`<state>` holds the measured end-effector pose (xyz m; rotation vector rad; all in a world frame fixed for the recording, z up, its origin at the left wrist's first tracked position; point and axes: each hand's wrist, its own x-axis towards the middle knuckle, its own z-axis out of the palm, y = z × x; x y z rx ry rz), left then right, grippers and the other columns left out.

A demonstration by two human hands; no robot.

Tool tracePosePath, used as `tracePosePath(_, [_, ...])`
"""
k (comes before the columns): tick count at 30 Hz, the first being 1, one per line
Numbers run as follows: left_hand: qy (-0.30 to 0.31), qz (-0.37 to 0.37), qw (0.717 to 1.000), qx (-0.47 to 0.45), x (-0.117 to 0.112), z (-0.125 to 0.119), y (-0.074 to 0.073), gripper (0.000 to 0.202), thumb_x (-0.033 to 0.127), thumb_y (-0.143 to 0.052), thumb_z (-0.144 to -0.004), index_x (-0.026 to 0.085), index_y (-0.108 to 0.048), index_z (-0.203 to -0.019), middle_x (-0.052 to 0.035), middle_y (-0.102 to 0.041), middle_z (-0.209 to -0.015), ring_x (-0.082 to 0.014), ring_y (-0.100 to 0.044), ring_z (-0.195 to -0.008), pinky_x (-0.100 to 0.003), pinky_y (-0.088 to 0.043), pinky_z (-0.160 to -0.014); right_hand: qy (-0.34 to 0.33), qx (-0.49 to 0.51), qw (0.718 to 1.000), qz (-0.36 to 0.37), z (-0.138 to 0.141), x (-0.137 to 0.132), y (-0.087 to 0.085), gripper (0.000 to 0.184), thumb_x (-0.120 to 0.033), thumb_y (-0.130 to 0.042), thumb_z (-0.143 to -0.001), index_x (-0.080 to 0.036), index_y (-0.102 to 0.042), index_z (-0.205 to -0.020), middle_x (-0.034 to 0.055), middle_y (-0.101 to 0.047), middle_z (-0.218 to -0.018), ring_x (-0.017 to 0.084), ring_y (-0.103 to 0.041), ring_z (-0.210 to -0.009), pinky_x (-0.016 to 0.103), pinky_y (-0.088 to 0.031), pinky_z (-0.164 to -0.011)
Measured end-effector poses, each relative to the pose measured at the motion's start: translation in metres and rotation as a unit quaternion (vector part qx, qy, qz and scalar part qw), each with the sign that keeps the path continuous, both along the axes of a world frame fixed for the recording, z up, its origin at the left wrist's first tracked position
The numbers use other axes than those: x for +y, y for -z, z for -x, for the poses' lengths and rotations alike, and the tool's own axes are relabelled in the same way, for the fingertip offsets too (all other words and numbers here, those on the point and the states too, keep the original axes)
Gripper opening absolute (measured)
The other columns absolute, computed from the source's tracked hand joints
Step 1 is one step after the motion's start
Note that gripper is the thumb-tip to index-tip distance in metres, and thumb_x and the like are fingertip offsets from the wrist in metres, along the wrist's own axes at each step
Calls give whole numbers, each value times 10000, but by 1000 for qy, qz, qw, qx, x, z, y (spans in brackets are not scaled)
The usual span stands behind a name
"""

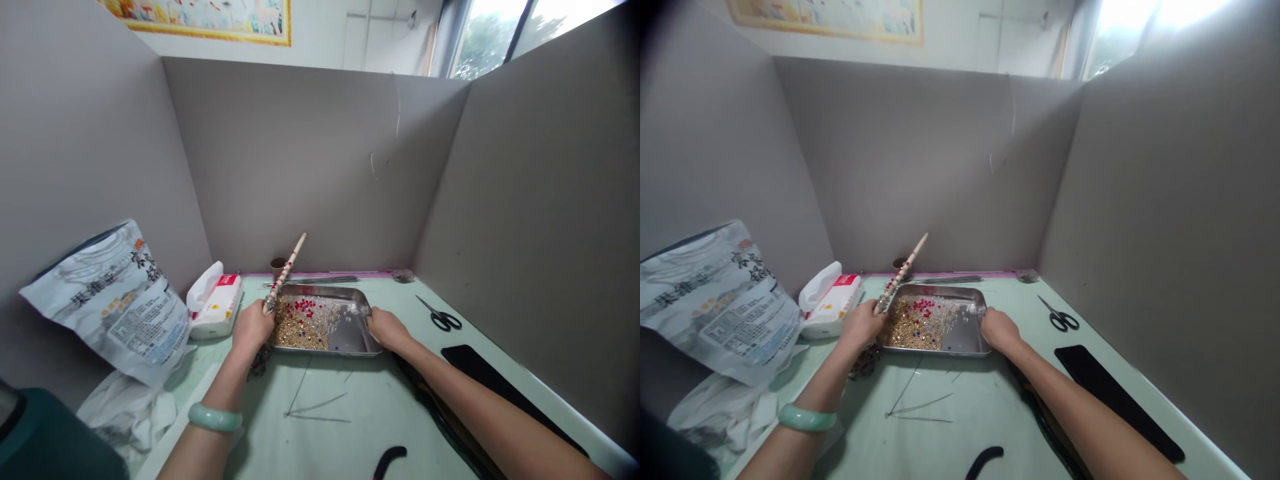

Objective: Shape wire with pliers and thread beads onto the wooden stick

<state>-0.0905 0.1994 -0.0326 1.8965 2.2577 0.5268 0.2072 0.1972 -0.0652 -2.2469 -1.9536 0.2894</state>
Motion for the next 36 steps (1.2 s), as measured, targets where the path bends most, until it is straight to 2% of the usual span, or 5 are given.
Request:
tracePosePath(11, [19,1,1000,-23,0,-1,6,206,234,-495,-771,197,-629,-923,-113,-706,-922,-256,-646,-881,-279,-424,-668,-24,19,999,-8,-5,10,2,328,-252,-356,-900,-79,-589,-1052,203,-659,-1068,277,-610,-1002,308,-405,-765])
tracePosePath(21, [14,0,1000,-22,-3,-5,5,219,214,-473,-781,198,-635,-928,-120,-708,-933,-260,-647,-904,-283,-426,-686,-9,29,999,-10,-6,12,5,318,-248,-376,-892,-86,-599,-1050,210,-661,-1059,275,-620,-987,305,-402,-761])
tracePosePath(30, [6,3,1000,-22,-2,-4,7,206,246,-483,-795,197,-636,-924,-126,-709,-925,-261,-652,-890,-284,-421,-670,-14,33,999,6,-5,10,-3,362,-364,-359,-910,-132,-614,-1023,166,-674,-1024,267,-619,-943,306,-409,-727])
tracePosePath(33, [3,-3,1000,-21,-1,-2,8,227,300,-477,-804,195,-637,-928,-126,-708,-921,-268,-650,-889,-290,-421,-660,6,-48,996,-81,1,6,-14,377,-392,-402,-903,-118,-567,-1103,186,-634,-1060,303,-577,-979,349,-402,-749])
tracePosePath(36, [-3,-9,1000,-26,0,-1,9,251,348,-480,-811,195,-638,-931,-125,-708,-918,-267,-649,-874,-291,-424,-655,-74,-95,974,-190,19,8,-27,329,-350,-414,-916,-154,-556,-1139,147,-599,-1109,279,-515,-1052,342,-380,-800])
